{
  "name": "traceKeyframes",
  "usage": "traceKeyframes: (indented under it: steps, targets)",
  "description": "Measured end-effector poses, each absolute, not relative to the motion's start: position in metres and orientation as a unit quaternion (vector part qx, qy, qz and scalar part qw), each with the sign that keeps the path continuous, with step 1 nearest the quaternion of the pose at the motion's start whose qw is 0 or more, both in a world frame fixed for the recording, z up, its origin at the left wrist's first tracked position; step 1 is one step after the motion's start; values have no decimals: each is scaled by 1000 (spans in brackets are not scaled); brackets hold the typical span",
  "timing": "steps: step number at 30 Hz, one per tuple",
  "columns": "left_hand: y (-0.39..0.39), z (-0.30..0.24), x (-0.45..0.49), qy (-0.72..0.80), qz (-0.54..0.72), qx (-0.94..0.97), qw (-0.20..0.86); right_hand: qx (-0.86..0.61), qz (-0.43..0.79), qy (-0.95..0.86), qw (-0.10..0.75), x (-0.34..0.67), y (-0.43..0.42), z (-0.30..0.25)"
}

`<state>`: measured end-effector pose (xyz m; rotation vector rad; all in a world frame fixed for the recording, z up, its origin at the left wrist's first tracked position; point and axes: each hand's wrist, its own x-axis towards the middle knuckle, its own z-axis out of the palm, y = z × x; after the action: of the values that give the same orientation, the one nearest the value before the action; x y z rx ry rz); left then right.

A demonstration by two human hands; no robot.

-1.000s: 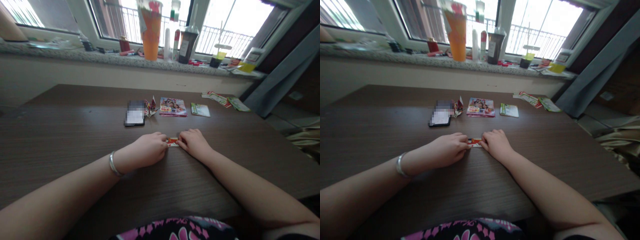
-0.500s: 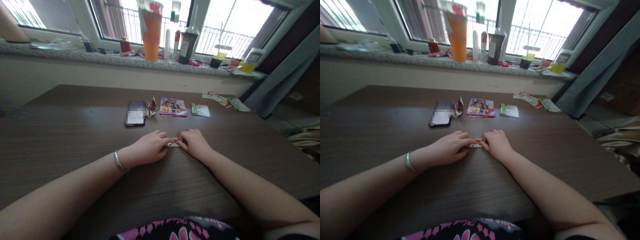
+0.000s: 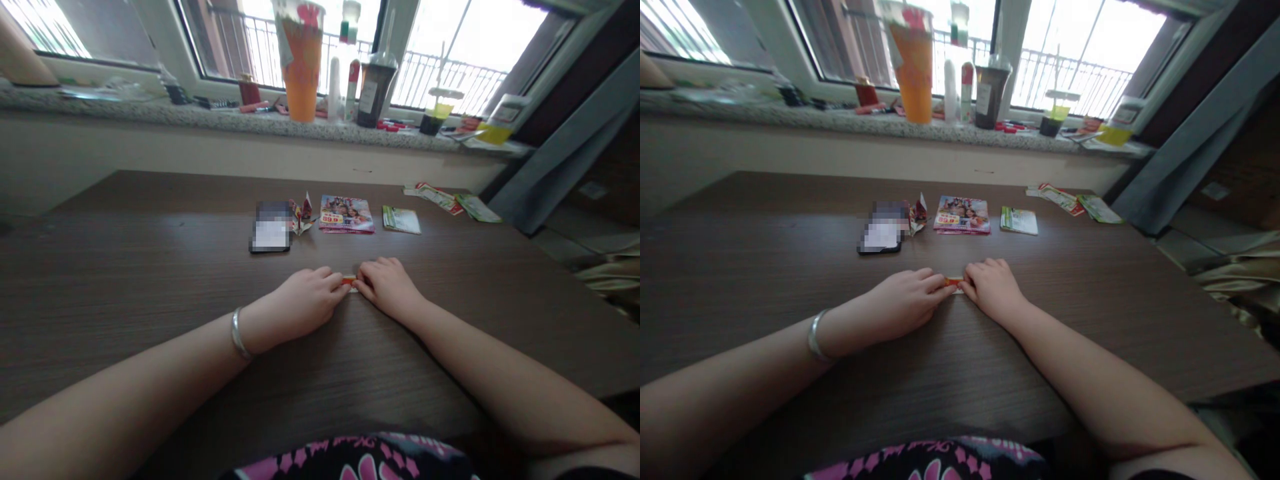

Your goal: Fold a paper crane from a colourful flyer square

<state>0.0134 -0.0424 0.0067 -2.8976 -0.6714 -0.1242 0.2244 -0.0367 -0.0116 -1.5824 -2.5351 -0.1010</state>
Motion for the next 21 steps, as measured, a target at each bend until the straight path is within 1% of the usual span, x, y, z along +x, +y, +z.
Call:
traceKeyframes:
  steps: [5, 9, 13, 15, 21]
  targets:
    - [-46, 6, 14, -235, -34, -967, 96, -518, -7, -851, 92, 227, -35, -11]
    - [-44, 8, 12, -239, -45, -967, 71, -494, 38, -858, 139, 231, -34, -10]
    - [-44, 10, 11, -236, -41, -968, 75, -446, 59, -874, 181, 233, -38, -7]
    - [-45, 10, 12, -239, -39, -967, 81, -428, 54, -884, 181, 233, -40, -4]
    - [-46, 9, 11, -255, -45, -962, 82, -415, 30, -899, 137, 232, -45, 2]
